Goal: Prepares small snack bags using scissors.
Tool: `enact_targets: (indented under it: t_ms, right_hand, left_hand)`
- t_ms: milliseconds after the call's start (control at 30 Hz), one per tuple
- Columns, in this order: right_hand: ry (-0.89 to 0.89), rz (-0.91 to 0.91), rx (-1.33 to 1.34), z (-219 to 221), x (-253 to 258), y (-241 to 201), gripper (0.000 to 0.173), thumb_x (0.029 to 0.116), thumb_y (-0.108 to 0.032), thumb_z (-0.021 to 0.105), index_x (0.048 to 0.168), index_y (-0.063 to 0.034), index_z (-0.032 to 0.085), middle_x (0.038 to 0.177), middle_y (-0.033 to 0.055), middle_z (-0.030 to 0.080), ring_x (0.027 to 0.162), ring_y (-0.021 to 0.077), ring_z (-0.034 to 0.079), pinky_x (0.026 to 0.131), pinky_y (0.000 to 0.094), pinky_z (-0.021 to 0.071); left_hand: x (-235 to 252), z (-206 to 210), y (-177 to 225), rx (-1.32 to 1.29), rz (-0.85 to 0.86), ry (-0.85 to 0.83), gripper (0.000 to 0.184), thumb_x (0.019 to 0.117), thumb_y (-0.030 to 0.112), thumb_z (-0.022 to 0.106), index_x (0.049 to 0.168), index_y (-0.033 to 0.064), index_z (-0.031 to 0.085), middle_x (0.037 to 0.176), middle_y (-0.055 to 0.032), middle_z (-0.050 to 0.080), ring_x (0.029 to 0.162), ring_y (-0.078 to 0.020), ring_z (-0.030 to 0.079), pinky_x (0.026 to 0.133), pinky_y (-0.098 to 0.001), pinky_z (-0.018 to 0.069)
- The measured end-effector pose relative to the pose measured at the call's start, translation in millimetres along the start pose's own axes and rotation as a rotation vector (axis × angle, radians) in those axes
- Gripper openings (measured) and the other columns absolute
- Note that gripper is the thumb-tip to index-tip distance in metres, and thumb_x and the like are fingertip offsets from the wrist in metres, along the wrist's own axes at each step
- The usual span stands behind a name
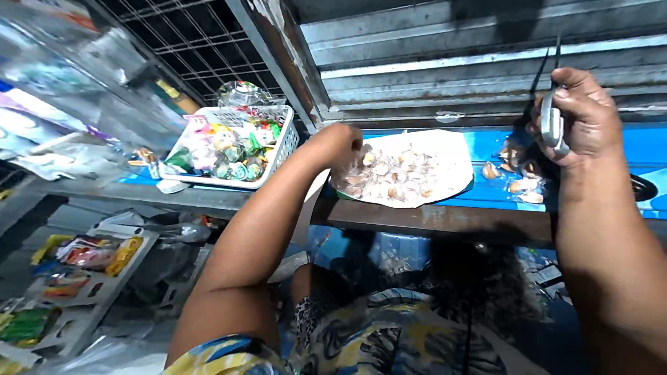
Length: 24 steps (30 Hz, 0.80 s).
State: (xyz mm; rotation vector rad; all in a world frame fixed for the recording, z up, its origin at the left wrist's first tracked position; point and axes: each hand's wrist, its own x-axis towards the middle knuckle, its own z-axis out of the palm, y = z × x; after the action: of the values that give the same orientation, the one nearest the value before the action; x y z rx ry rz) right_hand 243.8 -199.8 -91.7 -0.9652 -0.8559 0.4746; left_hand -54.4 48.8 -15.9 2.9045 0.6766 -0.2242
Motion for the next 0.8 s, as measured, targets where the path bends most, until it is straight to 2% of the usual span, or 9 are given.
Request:
enact_targets:
  t_ms: [167, 333, 400, 467, 500, 600, 633, 733, 800]
  right_hand:
    - [0.004, 0.003, -0.006, -1.1, 0.0, 0.1, 0.03, 0.1023, -0.008, 0.041, 0.122, -0.0197, 0.059, 0.085, -0.0106, 0.067, 0.066, 0.0013, 0.063, 0.061, 0.0178, 0.0547]
    - [0.007, -0.007, -0.024, -1.2, -0.6, -1.1, 0.031, 0.1021, -0.007, 0.04, 0.123, -0.0193, 0.059, 0.084, -0.0109, 0.066, 0.066, 0.0011, 0.062, 0.059, 0.0177, 0.054]
    - [0.006, -0.008, -0.005, -1.9, -0.4, -1.0, 0.031, 0.1019, -0.008, 0.041, 0.124, -0.0191, 0.059, 0.083, -0.0105, 0.066, 0.064, 0.0012, 0.061, 0.058, 0.0172, 0.0531]
    - [0.01, -0.003, -0.002, -1.4, -0.1, -1.3, 0.031, 0.102, -0.008, 0.04, 0.124, -0.0187, 0.059, 0.084, -0.0102, 0.067, 0.065, 0.0013, 0.062, 0.058, 0.0171, 0.053]
    - [0.014, 0.002, -0.006, -0.6, -0.5, -1.8, 0.031, 0.102, -0.008, 0.04, 0.124, -0.0186, 0.059, 0.085, -0.01, 0.066, 0.066, 0.0015, 0.062, 0.059, 0.0174, 0.0532]
    - [0.014, 0.005, -0.015, 1.0, -0.6, -2.1, 0.031, 0.1019, -0.006, 0.04, 0.123, -0.019, 0.059, 0.084, -0.0103, 0.066, 0.067, 0.0018, 0.063, 0.06, 0.0183, 0.0544]
    - [0.009, 0.005, -0.016, 1.5, -0.9, -2.0, 0.031, 0.1018, -0.006, 0.04, 0.122, -0.0191, 0.059, 0.084, -0.0106, 0.067, 0.067, 0.0017, 0.063, 0.061, 0.0184, 0.0547]
    - [-0.003, -0.009, -0.009, 2.6, -1.7, -2.0, 0.031, 0.1023, -0.007, 0.04, 0.122, -0.0193, 0.06, 0.082, -0.0112, 0.067, 0.066, 0.001, 0.063, 0.06, 0.0176, 0.0545]
    - [0.0, -0.017, -0.003, 2.8, -1.8, -2.4, 0.031, 0.1024, -0.007, 0.04, 0.122, -0.0191, 0.061, 0.082, -0.0111, 0.067, 0.066, 0.0009, 0.063, 0.061, 0.0174, 0.0545]
  left_hand:
    - [-9.2, -33.7, -1.7, -0.261, -0.006, 0.221, 0.009, 0.0981, 0.004, 0.064, 0.104, -0.0009, 0.068, 0.095, -0.0126, 0.068, 0.085, -0.0204, 0.065, 0.084, -0.0437, 0.0539]
    - [-12.4, -42.6, 6.7, -0.436, -0.014, 0.21, 0.007, 0.1032, 0.006, 0.057, 0.108, 0.0013, 0.061, 0.098, -0.0062, 0.066, 0.08, -0.0077, 0.066, 0.075, -0.0279, 0.0564]
    - [-11.9, -38.8, 8.1, -0.473, 0.038, 0.153, 0.02, 0.1038, 0.006, 0.056, 0.124, 0.0047, 0.057, 0.122, -0.0087, 0.063, 0.093, -0.012, 0.068, 0.081, -0.0312, 0.0585]
    - [-13.7, -36.8, 9.3, -0.363, 0.067, 0.07, 0.041, 0.1029, 0.007, 0.059, 0.143, 0.0075, 0.049, 0.145, -0.0132, 0.054, 0.111, -0.0194, 0.067, 0.095, -0.0379, 0.0554]
    - [-14.5, -34.4, 9.2, -0.305, 0.061, 0.039, 0.042, 0.1027, 0.008, 0.06, 0.144, 0.0066, 0.05, 0.145, -0.0147, 0.054, 0.115, -0.0229, 0.066, 0.099, -0.0417, 0.0538]
    - [-9.9, -21.8, 3.7, -0.179, 0.041, 0.02, 0.021, 0.1022, 0.009, 0.062, 0.12, -0.0011, 0.065, 0.115, -0.0173, 0.069, 0.104, -0.0284, 0.067, 0.097, -0.0506, 0.0506]
    - [-6.6, -16.5, 2.9, -0.153, 0.037, 0.024, 0.021, 0.1023, 0.009, 0.061, 0.119, -0.0021, 0.066, 0.113, -0.0181, 0.069, 0.105, -0.0301, 0.067, 0.098, -0.052, 0.05]
    - [10.7, 2.2, 8.6, -0.113, 0.052, 0.074, 0.038, 0.1006, 0.014, 0.065, 0.135, -0.0005, 0.059, 0.129, -0.0231, 0.063, 0.117, -0.0392, 0.063, 0.103, -0.0588, 0.0467]
    - [25.9, 14.7, 14.3, -0.045, 0.078, 0.065, 0.048, 0.0979, 0.02, 0.07, 0.142, 0.0062, 0.057, 0.137, -0.023, 0.059, 0.125, -0.042, 0.059, 0.104, -0.0638, 0.0445]
